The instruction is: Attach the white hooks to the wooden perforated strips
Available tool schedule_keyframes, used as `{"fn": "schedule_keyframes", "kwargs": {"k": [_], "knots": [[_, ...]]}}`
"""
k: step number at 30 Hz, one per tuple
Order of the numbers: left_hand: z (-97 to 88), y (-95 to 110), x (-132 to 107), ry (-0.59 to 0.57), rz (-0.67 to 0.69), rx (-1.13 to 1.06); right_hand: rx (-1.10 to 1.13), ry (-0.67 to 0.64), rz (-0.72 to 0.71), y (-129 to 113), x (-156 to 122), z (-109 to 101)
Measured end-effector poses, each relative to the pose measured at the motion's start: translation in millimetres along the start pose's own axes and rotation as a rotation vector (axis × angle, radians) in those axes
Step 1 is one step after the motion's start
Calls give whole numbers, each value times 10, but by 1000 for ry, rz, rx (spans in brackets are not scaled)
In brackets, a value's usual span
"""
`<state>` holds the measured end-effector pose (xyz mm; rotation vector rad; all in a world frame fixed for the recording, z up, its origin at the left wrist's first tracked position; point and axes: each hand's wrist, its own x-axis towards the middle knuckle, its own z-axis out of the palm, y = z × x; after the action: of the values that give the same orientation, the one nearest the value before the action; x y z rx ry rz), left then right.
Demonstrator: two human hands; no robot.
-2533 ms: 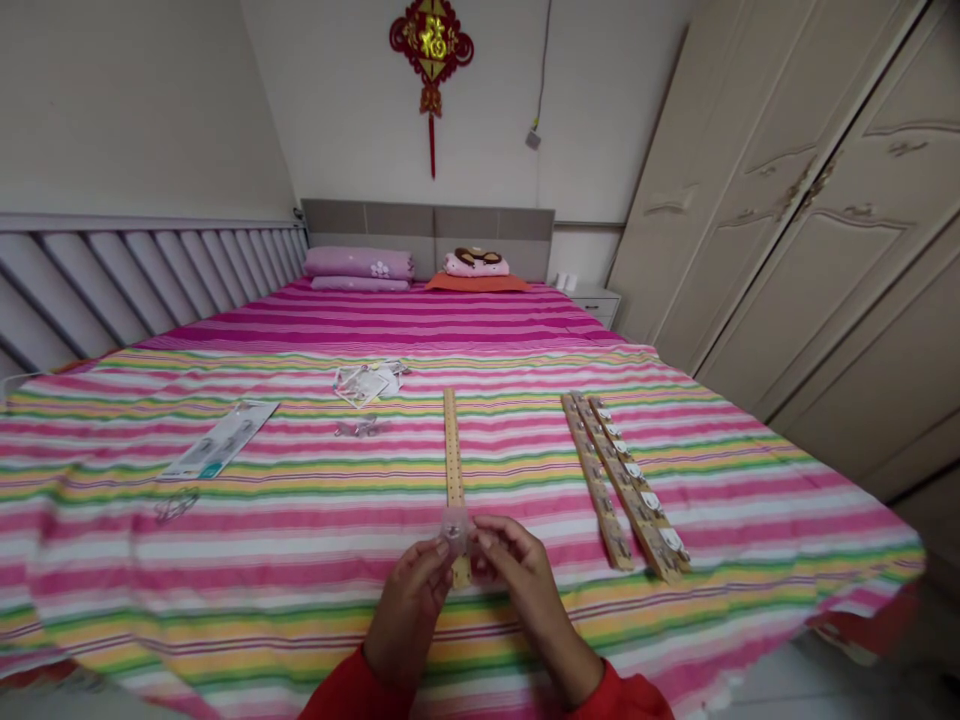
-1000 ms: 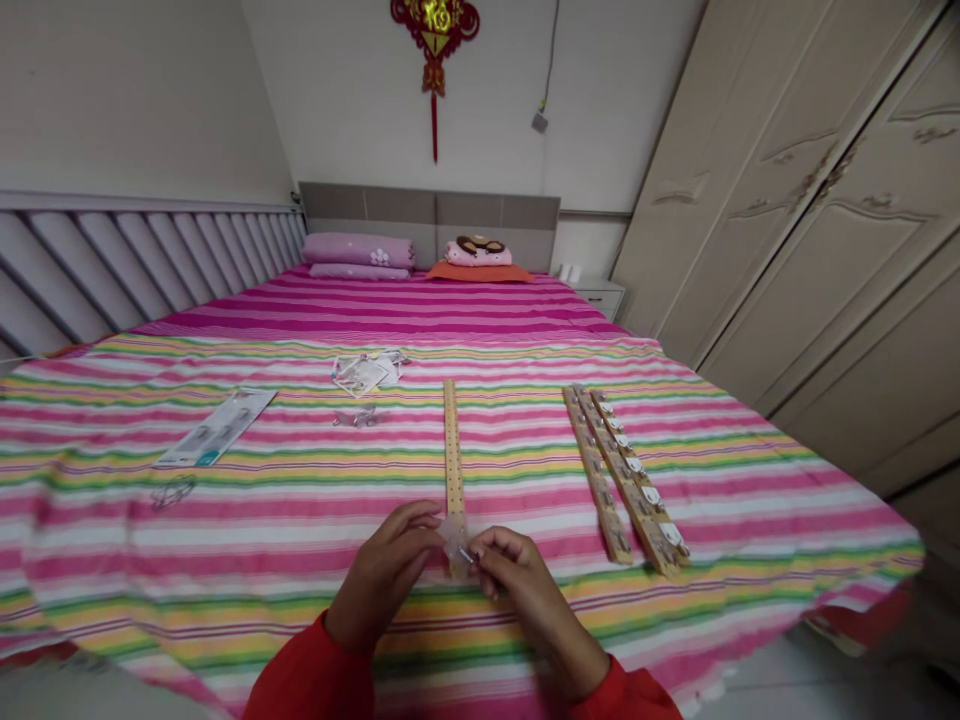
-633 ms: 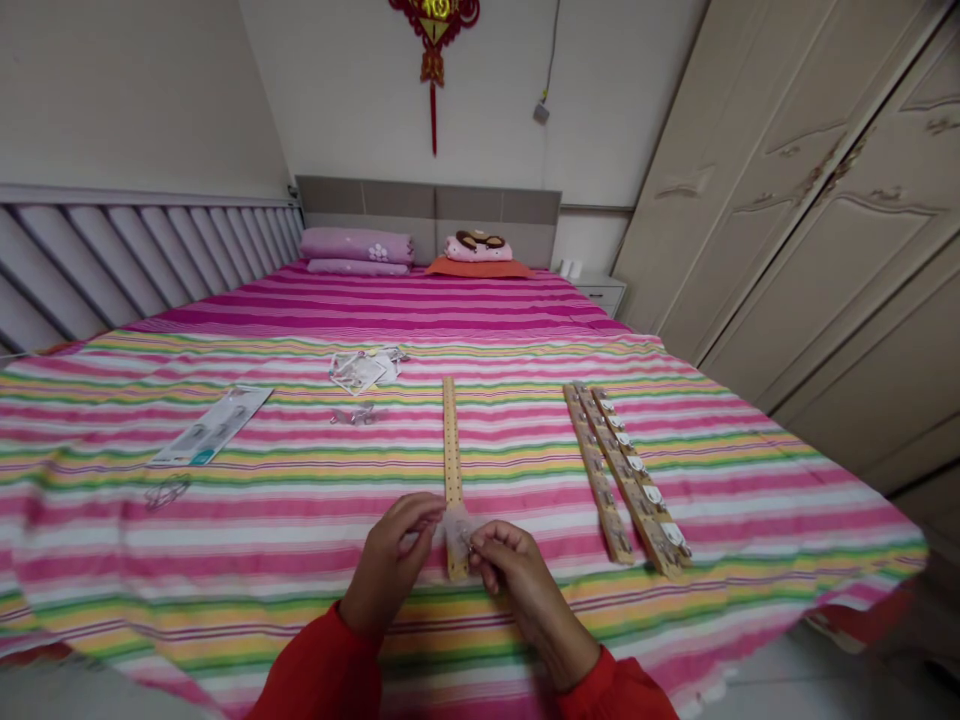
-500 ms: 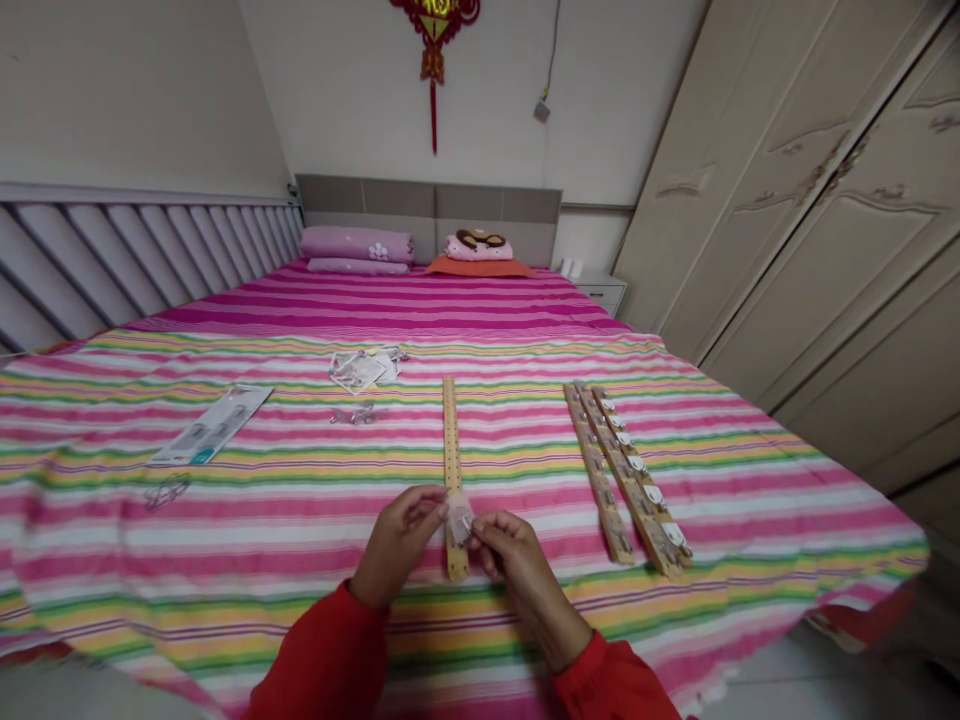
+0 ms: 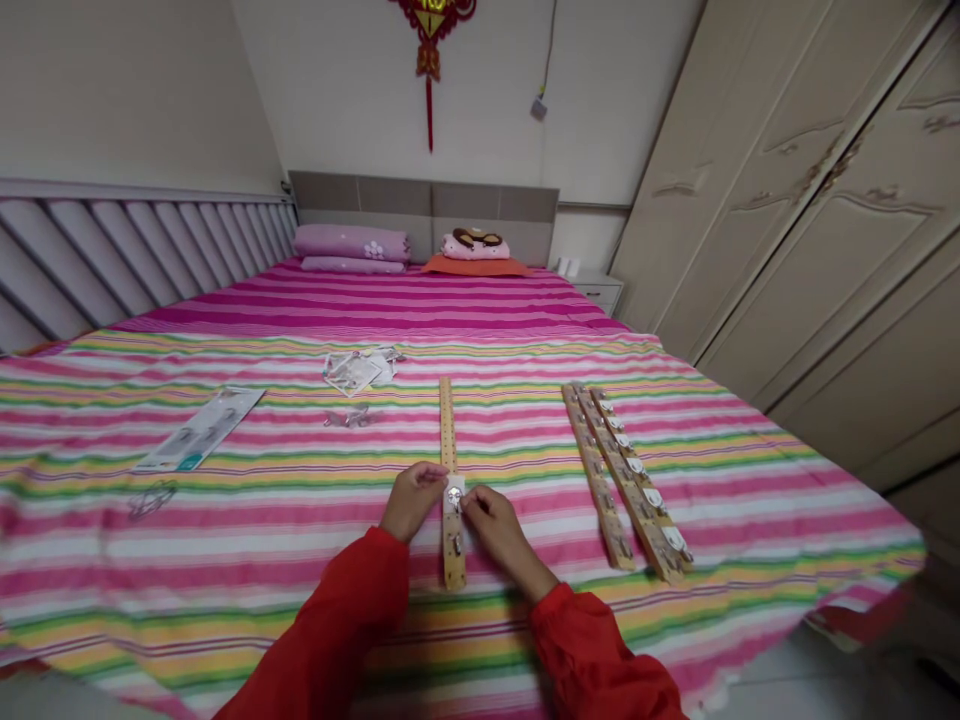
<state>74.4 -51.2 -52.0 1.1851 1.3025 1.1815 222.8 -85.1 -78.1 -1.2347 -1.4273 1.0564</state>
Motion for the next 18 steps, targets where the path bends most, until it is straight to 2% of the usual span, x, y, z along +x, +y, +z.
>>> {"fn": "schedule_keyframes", "kwargs": {"k": [5,18], "knots": [[4,-122,101,36,10,43,-169,-17,-31,10,65,19],[20,-203,169,49,8,67,-270,-13,0,87,114,52]]}}
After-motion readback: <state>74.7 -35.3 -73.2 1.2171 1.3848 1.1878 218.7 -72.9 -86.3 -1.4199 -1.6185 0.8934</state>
